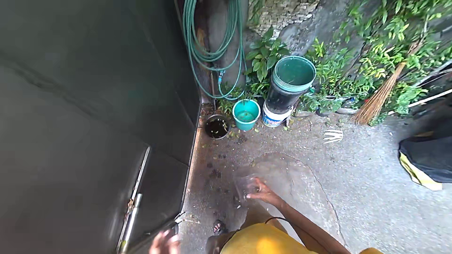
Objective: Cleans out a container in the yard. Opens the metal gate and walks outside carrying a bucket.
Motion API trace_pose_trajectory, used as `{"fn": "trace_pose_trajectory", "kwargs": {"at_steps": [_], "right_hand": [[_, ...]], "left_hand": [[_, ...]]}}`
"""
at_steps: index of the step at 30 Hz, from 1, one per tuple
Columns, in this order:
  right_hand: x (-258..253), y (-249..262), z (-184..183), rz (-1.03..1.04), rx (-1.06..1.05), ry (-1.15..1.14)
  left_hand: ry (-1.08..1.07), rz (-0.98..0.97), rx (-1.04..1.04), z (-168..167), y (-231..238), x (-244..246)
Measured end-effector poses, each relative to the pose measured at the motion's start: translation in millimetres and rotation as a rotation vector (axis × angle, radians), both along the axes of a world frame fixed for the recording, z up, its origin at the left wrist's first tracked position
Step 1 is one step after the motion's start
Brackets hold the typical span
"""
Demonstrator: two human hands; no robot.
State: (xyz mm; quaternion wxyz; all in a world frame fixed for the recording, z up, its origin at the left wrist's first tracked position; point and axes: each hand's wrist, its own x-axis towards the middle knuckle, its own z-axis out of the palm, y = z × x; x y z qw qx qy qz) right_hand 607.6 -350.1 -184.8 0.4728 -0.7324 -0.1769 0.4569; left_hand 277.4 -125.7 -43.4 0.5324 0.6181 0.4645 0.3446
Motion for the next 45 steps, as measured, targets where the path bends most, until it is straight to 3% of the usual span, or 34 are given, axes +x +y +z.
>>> {"fn": "trace_pose_trajectory", "kwargs": {"at_steps": [2, 5, 9, 13, 17, 21, 28, 37, 45], "right_hand": [[28, 20, 13, 0.166, 0.073, 0.042], [76, 44, 38, 0.367, 0.186, 0.084], [137, 56, 65, 0.536, 0.258, 0.031], [188, 55, 83, 0.569, 0.253, -0.021], [222, 51, 84, 0.378, 0.318, -0.02], [251, 48, 76, 0.073, 0.366, 0.174], [311, 67, 68, -0.232, 0.335, 0.291], [400, 110, 72, -0.283, 0.37, 0.152], [465, 102, 107, -0.397, 0.306, -0.038]], "left_hand": [[0.084, -0.18, -0.12, -18, -8, 59], [0.18, -0.327, -0.234, -15, -16, 158], [0.347, -0.496, -0.175, -8, -12, 253], [0.395, -0.53, -0.104, -6, -6, 314], [0.265, -0.426, -0.112, -6, 3, 358], [0.12, -0.325, -0.188, -16, 26, 401], [0.021, -0.421, -0.335, -32, 67, 501], [-0.065, -0.646, -0.282, -38, 136, 599], [0.09, -0.741, -0.367, -76, 173, 628]]}}
